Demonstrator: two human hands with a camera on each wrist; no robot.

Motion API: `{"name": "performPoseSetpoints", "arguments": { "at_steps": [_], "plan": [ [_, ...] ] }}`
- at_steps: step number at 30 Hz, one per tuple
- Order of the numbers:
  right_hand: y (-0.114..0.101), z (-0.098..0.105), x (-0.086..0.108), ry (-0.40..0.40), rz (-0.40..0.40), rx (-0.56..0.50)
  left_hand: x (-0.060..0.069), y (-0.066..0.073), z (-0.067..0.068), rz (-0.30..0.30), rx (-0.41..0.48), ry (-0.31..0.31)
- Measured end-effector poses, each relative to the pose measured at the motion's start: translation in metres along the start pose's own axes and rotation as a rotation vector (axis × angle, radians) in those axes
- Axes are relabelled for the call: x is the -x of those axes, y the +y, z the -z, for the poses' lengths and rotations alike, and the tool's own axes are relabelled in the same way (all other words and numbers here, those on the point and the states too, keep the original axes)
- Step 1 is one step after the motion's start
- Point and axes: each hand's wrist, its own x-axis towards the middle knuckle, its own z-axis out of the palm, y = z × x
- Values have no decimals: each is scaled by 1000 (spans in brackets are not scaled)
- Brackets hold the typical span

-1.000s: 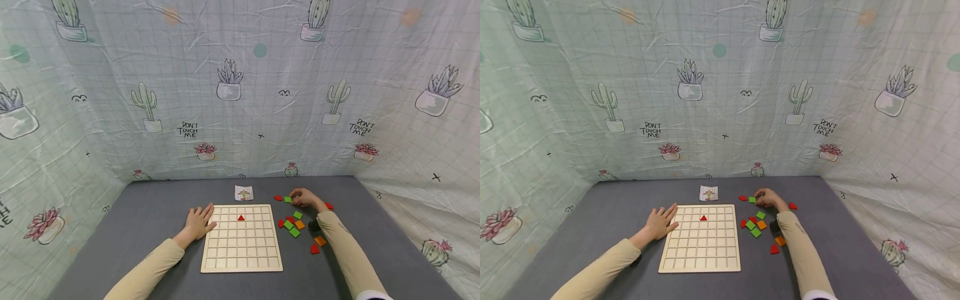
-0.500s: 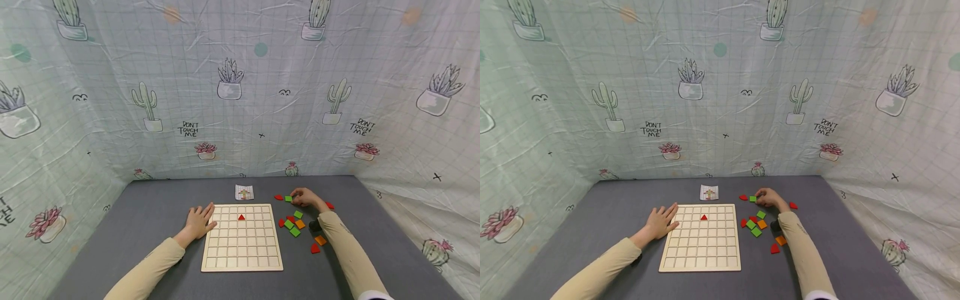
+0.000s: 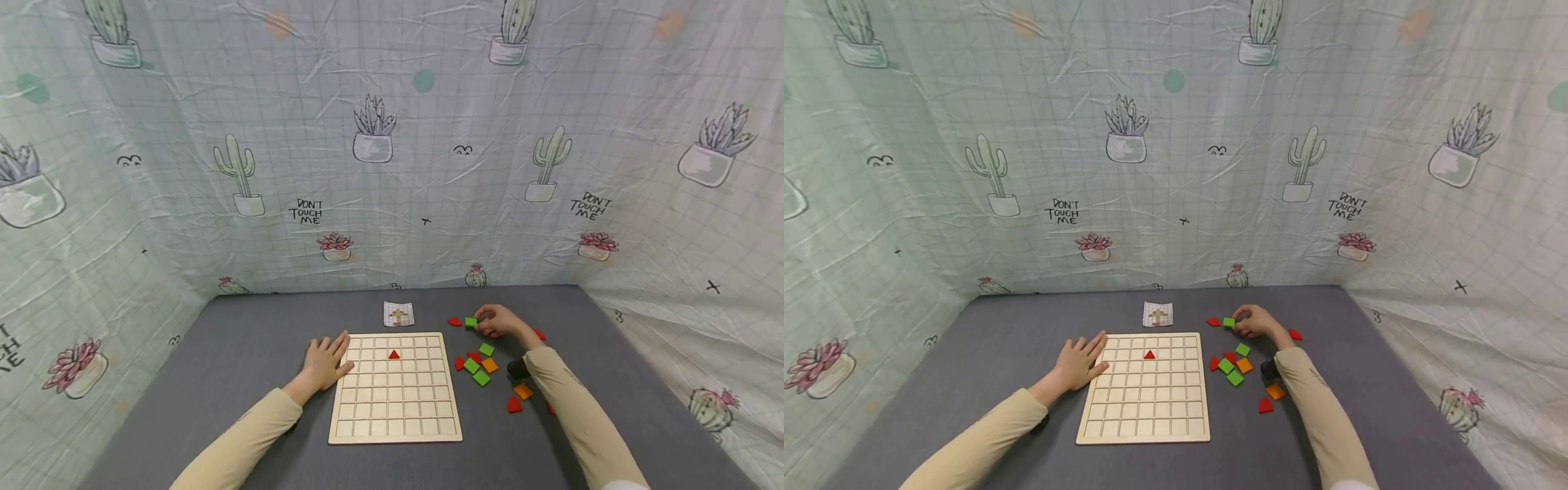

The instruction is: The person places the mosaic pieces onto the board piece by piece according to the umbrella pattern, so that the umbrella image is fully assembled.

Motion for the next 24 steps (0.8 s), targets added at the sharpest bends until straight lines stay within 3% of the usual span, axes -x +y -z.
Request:
{"name": "performPoseSetpoints", "arguments": {
  "at_steps": [24],
  "plan": [
    [-28,-9,27,34,114,76,1,0,2,3,-38,-1]
  ]
}}
